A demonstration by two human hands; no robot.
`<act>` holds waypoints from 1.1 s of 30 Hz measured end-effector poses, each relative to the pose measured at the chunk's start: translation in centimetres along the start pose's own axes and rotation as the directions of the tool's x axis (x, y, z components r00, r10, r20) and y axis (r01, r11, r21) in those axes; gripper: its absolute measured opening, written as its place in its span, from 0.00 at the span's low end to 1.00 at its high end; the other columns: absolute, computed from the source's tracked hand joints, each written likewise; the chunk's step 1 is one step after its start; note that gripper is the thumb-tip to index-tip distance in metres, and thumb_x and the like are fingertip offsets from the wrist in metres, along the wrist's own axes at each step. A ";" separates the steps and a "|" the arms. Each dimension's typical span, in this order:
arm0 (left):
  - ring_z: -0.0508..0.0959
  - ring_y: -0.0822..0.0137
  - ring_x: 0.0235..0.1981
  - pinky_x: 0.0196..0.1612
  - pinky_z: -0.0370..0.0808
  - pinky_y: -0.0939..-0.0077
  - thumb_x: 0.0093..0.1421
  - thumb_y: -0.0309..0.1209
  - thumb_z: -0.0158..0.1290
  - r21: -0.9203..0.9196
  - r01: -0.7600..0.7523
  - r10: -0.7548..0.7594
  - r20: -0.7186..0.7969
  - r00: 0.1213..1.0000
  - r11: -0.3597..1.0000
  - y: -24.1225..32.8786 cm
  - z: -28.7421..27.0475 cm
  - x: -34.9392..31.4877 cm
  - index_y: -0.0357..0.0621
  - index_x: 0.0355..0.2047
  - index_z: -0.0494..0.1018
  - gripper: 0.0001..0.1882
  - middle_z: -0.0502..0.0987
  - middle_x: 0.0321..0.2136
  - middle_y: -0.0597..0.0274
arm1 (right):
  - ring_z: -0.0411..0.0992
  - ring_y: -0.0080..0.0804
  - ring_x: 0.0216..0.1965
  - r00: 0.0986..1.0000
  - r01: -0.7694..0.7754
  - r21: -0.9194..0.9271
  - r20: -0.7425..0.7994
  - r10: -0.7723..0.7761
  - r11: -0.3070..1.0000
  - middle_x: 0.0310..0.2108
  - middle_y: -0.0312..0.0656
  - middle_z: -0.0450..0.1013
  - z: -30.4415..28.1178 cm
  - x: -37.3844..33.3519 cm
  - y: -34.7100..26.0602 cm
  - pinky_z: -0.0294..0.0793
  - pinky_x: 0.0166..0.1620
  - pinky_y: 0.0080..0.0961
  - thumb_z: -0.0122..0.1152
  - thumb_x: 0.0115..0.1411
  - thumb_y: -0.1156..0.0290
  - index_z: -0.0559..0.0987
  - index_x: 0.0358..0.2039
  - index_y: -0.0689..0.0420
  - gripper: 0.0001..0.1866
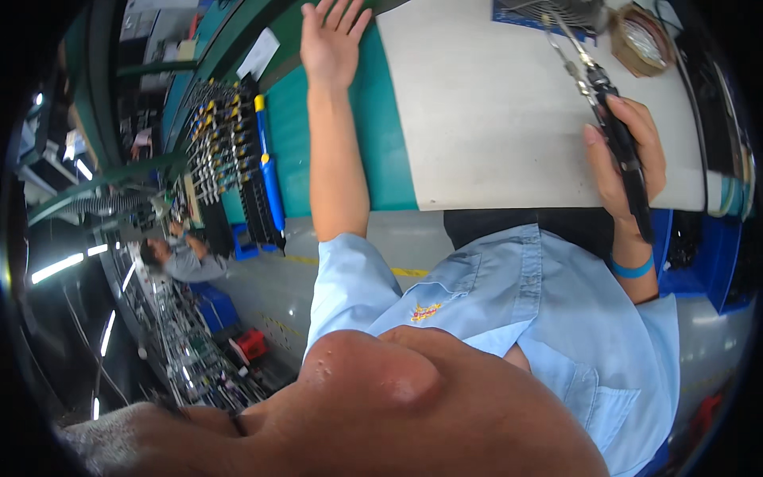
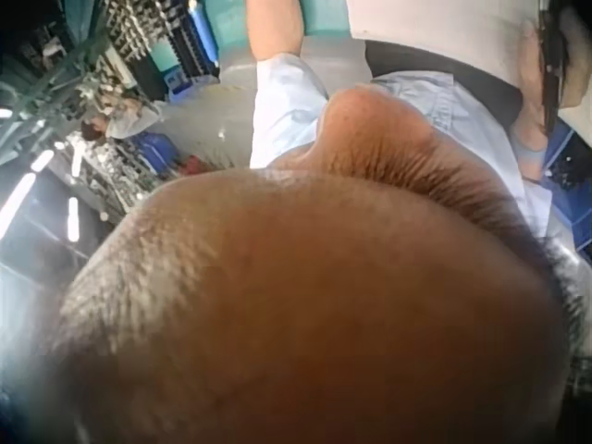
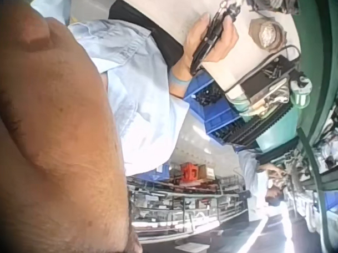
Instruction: Soldering and reworking electronic components on a printed circuit board at a manufacturing station.
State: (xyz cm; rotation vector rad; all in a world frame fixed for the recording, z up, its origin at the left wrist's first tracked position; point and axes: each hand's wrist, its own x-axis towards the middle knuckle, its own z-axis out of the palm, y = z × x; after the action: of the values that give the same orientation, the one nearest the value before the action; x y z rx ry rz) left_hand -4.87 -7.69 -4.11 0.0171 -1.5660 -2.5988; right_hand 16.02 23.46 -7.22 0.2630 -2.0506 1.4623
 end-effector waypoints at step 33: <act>0.69 0.58 0.55 0.51 0.73 0.70 0.67 0.32 0.51 0.969 0.008 0.931 -0.238 0.277 0.245 16.9 -21.8 -16.3 0.41 0.65 0.53 0.30 0.64 0.56 0.45 | 0.74 0.34 0.39 0.997 -0.029 -0.124 0.066 0.037 0.992 0.44 0.51 0.74 -0.3 -0.8 1.3 0.74 0.43 0.23 0.64 0.58 0.82 0.73 0.51 0.66 0.20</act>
State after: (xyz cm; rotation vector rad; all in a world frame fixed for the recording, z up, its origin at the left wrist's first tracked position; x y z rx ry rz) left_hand 14.22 -33.19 -0.14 0.5775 -1.6810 -0.6094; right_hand 16.14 24.12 -8.63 0.2326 -2.1995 1.3570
